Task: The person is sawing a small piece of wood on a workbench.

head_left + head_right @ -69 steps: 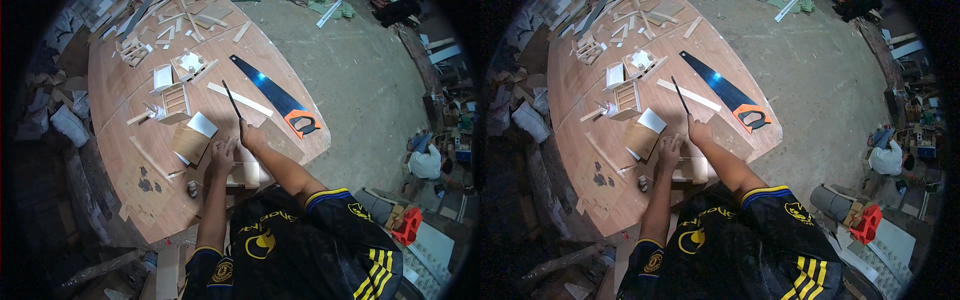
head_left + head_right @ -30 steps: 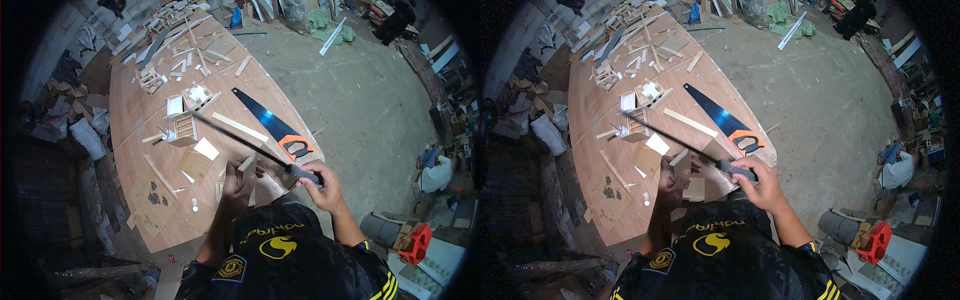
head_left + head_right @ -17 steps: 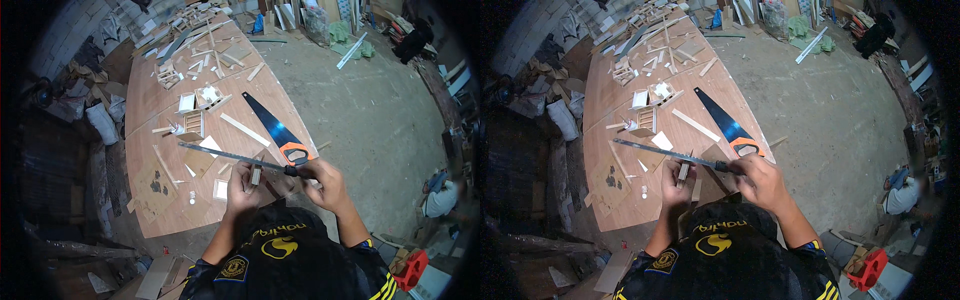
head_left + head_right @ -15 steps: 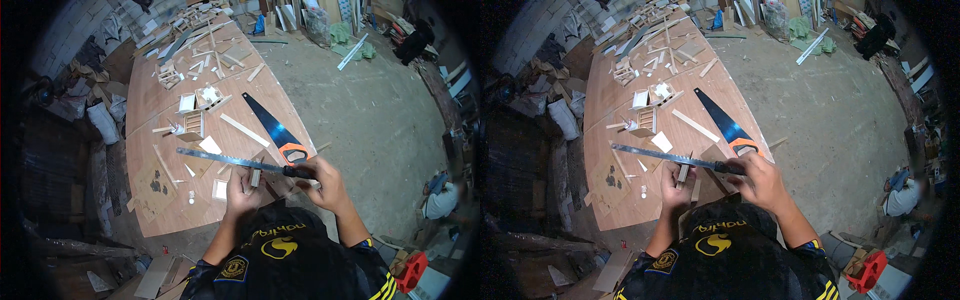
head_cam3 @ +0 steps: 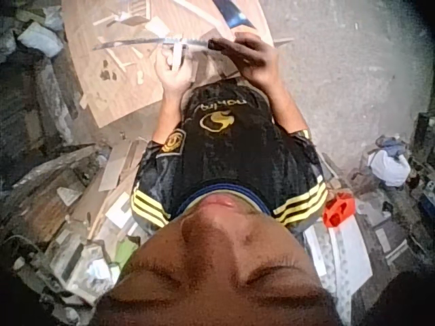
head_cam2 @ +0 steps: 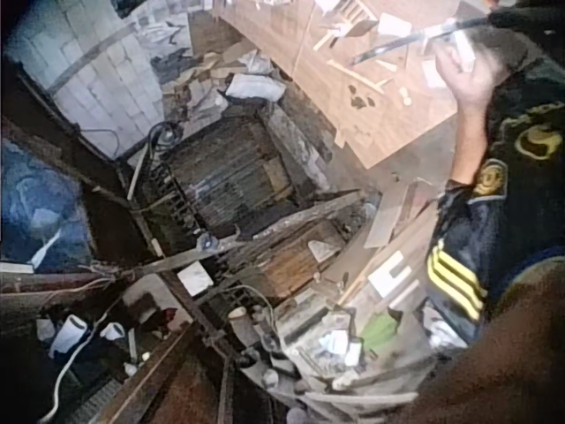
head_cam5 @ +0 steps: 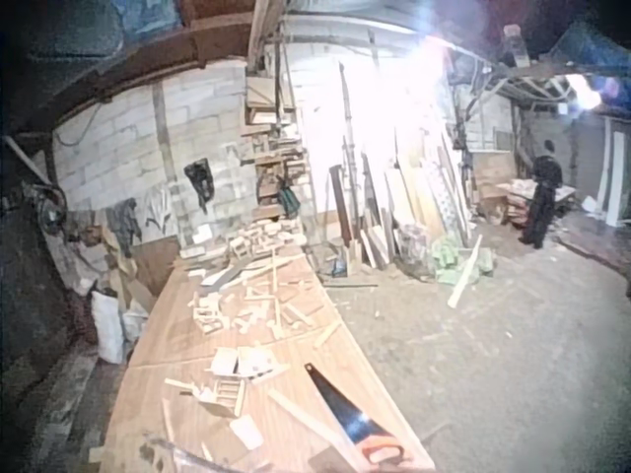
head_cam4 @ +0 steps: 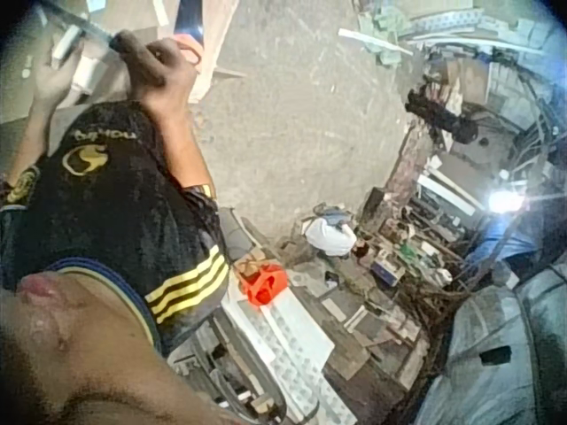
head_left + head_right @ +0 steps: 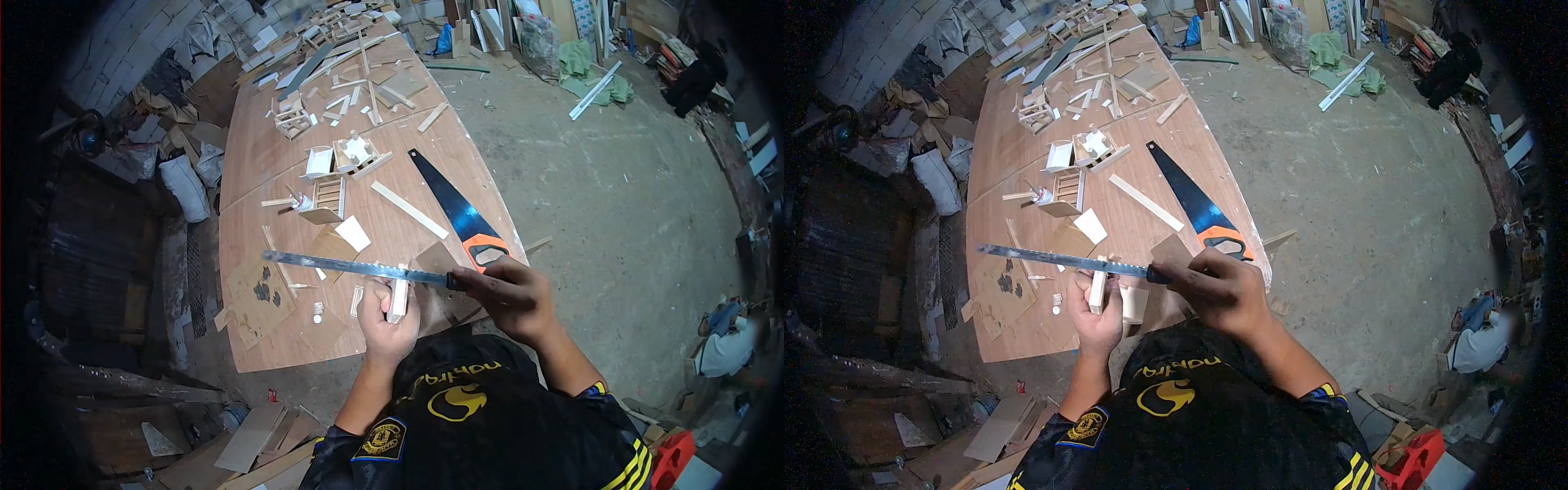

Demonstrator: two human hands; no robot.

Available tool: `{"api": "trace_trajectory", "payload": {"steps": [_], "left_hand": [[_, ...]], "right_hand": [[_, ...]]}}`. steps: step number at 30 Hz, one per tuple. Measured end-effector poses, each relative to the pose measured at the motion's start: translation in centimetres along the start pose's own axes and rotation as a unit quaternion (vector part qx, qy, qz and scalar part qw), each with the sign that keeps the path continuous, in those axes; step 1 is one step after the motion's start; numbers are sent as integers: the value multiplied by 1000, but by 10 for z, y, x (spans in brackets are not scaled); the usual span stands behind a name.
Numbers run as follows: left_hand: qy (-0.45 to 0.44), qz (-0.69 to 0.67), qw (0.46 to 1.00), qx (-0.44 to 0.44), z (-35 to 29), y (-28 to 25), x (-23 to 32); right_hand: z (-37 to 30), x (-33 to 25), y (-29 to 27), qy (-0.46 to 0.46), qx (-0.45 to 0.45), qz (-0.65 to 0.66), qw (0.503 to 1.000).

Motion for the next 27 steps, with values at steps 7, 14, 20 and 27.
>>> {"api": "trace_trajectory", "payload": {"steps": [7,14,20,27], "left_hand": [[17,53,998,0,3,-3,11],[12,36,999,3,4,-5,11],[-8,7,1000,16,-1,-5,8],[-101,-101,985,98,-14,-23,-7]], "right_hand": [[6,-12,0,-46,47,-25,998],[11,-16,-1,-75,32,-47,996],[13,-22,-6,-60,9,-54,997],[-4,-14,-12,-50,-32,-84,995]]}}
Point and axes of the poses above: each hand's wrist, its own z-axis towards the middle knuckle, its own y-axis out of the palm, x = y × z, the point moved 5 cm from there along z, towards the middle knuckle, and after that the axes turned 14 degrees about -z, right-handed, at the moved point
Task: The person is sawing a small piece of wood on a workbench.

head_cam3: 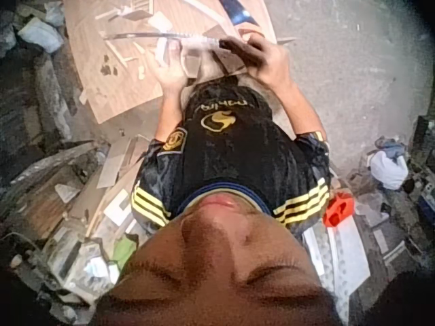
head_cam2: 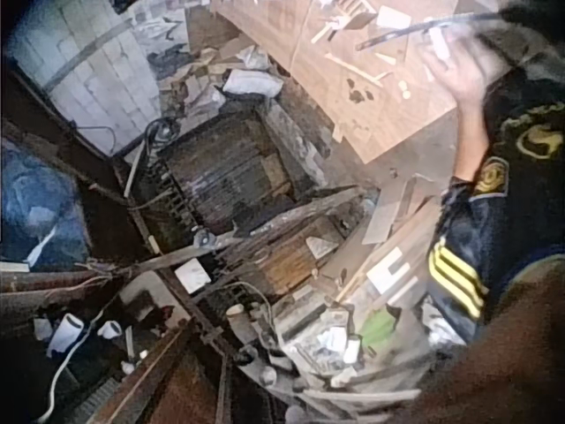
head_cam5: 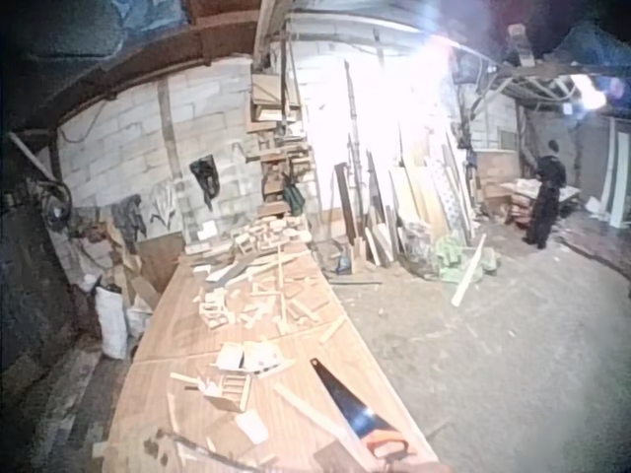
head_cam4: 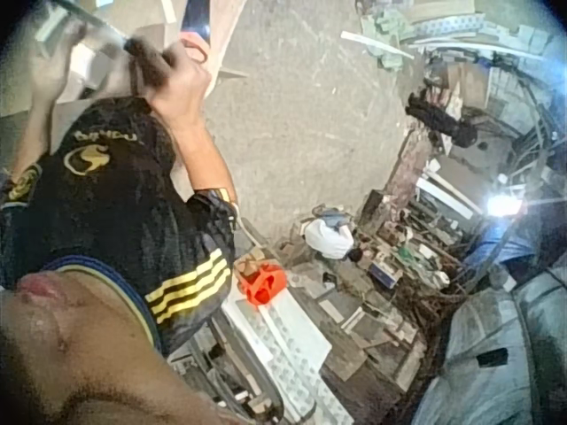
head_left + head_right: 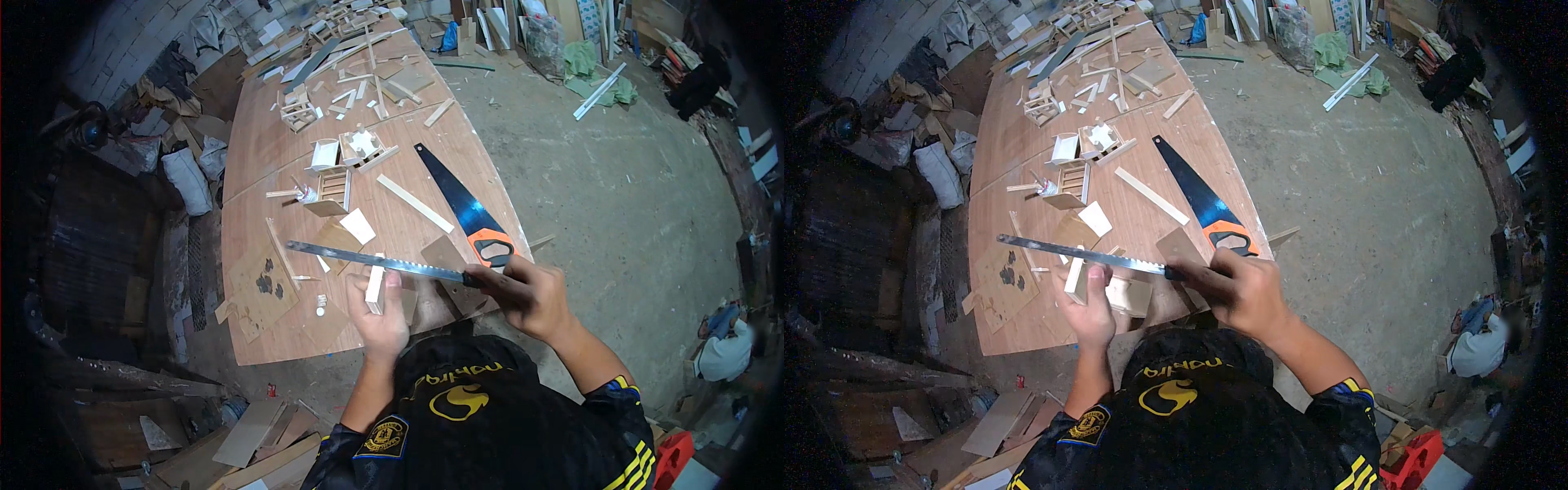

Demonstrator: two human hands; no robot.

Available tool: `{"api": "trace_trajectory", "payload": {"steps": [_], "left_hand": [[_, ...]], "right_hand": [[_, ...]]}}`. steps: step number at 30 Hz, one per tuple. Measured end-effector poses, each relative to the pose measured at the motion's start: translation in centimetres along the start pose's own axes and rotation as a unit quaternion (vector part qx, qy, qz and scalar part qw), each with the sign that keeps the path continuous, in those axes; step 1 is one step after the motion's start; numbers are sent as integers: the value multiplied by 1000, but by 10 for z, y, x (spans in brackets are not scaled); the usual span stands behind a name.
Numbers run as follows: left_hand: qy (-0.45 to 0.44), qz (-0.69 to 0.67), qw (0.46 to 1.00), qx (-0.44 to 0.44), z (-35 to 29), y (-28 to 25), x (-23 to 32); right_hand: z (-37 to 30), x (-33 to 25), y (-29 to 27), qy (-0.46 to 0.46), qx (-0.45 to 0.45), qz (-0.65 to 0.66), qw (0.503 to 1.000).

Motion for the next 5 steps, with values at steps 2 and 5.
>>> {"api": "trace_trajectory", "payload": {"steps": [2,5], "left_hand": [[19,-5,999,-27,0,-3,2],[63,95,992,-52,-1,3,7]], "right_hand": [[-4,3,0,6,-9,-4,1000],[-5,3,-5,14,1,-9,1000]]}}
Point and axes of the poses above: each hand's wrist, its own z-axis towards the middle knuckle, its own y-axis out of the palm, x = y × z, the point moved 5 cm from there along z, towards the middle knuckle, and after that the axes turned 14 degrees about -z, right-handed, at the moved point
